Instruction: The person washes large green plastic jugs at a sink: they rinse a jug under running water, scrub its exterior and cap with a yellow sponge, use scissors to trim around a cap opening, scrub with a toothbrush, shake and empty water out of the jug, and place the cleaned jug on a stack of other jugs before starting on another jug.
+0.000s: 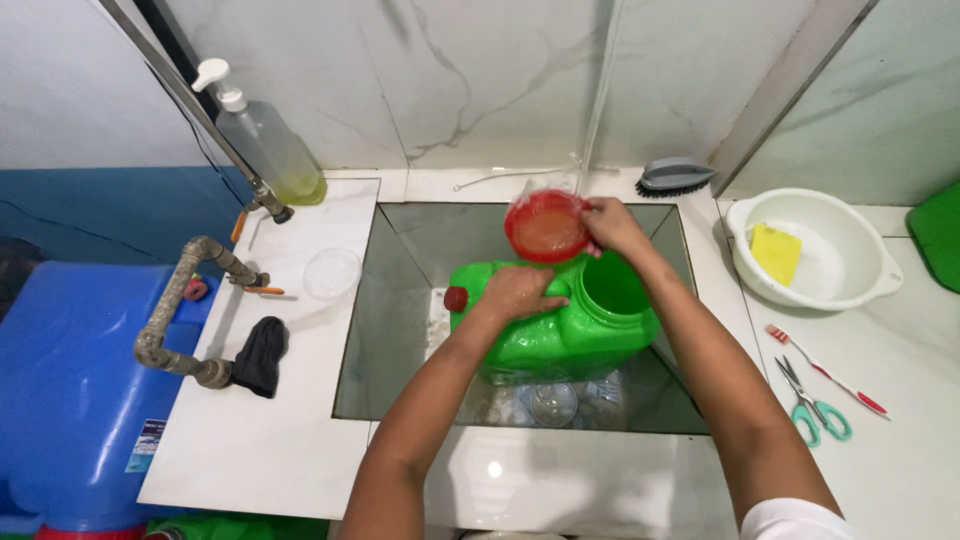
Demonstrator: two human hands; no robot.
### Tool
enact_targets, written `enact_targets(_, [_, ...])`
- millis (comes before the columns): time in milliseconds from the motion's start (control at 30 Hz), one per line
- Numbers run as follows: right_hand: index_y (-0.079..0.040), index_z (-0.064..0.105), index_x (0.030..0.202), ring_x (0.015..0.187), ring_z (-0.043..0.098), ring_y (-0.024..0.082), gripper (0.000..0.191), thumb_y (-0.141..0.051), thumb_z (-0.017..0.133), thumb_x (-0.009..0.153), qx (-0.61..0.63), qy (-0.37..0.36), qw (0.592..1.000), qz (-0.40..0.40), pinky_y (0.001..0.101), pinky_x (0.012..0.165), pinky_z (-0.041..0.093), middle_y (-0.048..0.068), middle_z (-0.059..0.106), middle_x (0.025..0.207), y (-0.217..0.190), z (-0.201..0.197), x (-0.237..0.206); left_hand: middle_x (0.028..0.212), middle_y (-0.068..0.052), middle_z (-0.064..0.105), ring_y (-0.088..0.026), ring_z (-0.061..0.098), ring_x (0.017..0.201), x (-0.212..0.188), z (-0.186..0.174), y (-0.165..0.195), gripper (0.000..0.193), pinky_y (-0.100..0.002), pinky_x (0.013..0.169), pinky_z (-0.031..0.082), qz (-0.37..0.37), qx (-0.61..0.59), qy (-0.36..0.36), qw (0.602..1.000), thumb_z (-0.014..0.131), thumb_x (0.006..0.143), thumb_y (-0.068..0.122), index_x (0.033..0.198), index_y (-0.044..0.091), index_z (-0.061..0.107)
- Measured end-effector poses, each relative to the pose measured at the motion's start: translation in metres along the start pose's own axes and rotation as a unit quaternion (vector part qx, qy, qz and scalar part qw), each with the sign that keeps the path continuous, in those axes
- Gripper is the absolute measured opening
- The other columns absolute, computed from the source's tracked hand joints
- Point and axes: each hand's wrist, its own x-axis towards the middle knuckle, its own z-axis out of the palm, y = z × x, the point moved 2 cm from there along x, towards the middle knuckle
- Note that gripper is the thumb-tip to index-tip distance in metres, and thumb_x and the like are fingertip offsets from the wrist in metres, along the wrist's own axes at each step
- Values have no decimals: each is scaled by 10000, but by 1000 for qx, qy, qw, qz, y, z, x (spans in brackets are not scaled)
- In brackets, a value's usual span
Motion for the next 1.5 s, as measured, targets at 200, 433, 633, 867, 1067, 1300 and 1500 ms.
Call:
enact_targets(200, [36,650,1217,482,579,187,272,-103,488,1048,84,49,994,-44,319,417,474,133,645,722,8,-6,-4,804,-187,723,-405,704,801,-5,-4,9,565,-550,693,547,2,21,3,1000,664,876,596,980,41,639])
enact_targets(433, [-331,256,1497,984,707,229,633,-44,453,968,352,-40,934,-38,418,644,626,16,631,1269,-20,54,-4,924,-195,733,-400,715,887,18,-4,7,565,-551,772,553,-54,-9,22,998,653,881,574,1128,66,636])
enact_targets(633, [-163,388,1450,1085,690,229,401,-86,544,1089,355,-59,918,-169,415,757,663,85,606,1300,-15,41,-14,1106,-190,745,-402,717,1025,33,-7,-10,521,-500,898,565,121,-2,259,958,619,901,528,1165,79,599])
enact_targets(867, [-150,716,1168,989,686,392,207,-200,647,980,-357,99,924,-97,487,831,541,172,737,1070,102,-100,-94,953,-276,705,-488,675,900,24,-20,-46,587,-596,774,527,-80,-25,-38,996,608,933,556,1239,58,550])
enact_targets(1067, [-201,743,1094,1033,713,331,237,-161,558,951,-568,64,820,29,474,858,567,135,748,1042,197,-149,-166,929,-281,711,-493,673,911,11,-28,-49,560,-594,808,525,-93,-68,-13,993,618,930,550,1192,57,582])
enact_targets(1300, [6,702,1151,1027,669,438,262,-113,598,941,-403,76,903,-129,503,907,526,275,703,1067,80,-93,-75,920,-300,703,-501,672,906,18,-10,-40,561,-595,812,528,-101,-85,13,991,644,927,521,1164,15,604])
enact_targets(1500, [74,640,1026,786,756,233,211,-67,483,1011,226,-65,972,5,337,752,651,159,713,920,-23,6,22,930,-299,703,-501,673,915,22,-1,-41,544,-596,812,524,-151,-82,17,985,642,925,509,1123,3,614])
